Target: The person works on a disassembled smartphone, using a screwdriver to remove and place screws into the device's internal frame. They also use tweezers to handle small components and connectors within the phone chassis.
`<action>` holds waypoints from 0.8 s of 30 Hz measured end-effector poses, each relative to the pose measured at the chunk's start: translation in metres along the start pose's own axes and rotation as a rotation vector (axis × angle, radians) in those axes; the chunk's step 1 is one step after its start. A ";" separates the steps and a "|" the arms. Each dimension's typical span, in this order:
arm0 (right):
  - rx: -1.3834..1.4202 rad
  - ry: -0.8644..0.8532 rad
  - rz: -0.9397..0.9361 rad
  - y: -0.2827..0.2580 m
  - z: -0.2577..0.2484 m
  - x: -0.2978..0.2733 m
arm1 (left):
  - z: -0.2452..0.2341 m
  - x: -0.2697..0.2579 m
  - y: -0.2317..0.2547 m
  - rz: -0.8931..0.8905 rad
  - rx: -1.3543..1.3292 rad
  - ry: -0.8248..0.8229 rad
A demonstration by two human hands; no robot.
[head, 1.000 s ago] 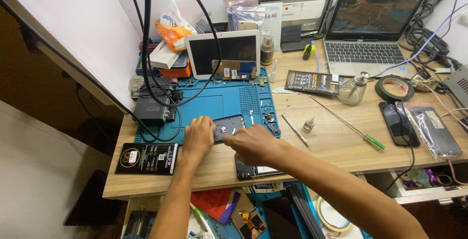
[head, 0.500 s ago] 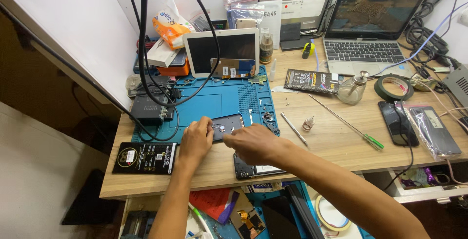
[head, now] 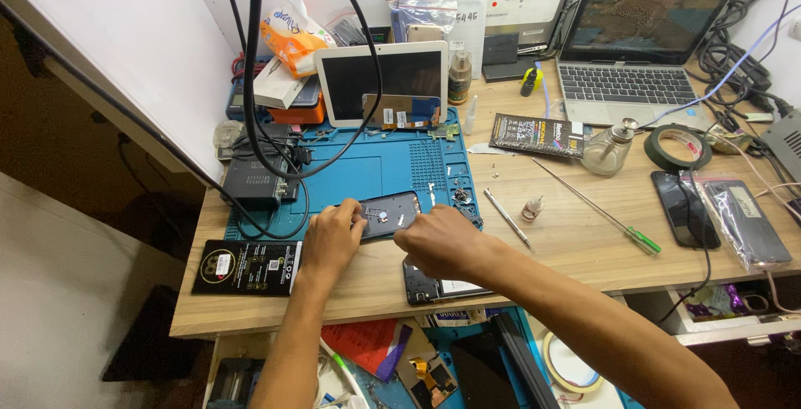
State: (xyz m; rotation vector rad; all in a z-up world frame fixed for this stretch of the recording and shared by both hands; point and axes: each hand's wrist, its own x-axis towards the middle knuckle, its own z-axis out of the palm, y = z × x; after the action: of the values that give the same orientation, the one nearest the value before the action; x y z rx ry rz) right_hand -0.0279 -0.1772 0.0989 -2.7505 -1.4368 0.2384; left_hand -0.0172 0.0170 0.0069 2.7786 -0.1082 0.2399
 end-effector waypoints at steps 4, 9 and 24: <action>0.044 0.072 -0.011 0.001 -0.005 -0.012 | 0.001 0.000 0.000 0.008 0.004 0.004; 0.329 0.448 0.111 0.008 -0.012 -0.037 | -0.001 -0.008 0.008 -0.009 -0.292 0.046; 0.749 0.930 0.172 0.003 0.031 -0.070 | 0.006 -0.041 0.068 -0.266 -1.916 -0.101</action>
State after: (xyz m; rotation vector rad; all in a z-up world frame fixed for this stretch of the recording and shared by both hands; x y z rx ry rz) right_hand -0.0697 -0.2379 0.0765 -1.9031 -0.6602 -0.3830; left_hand -0.0638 -0.0465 0.0169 0.8695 0.0261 -0.0931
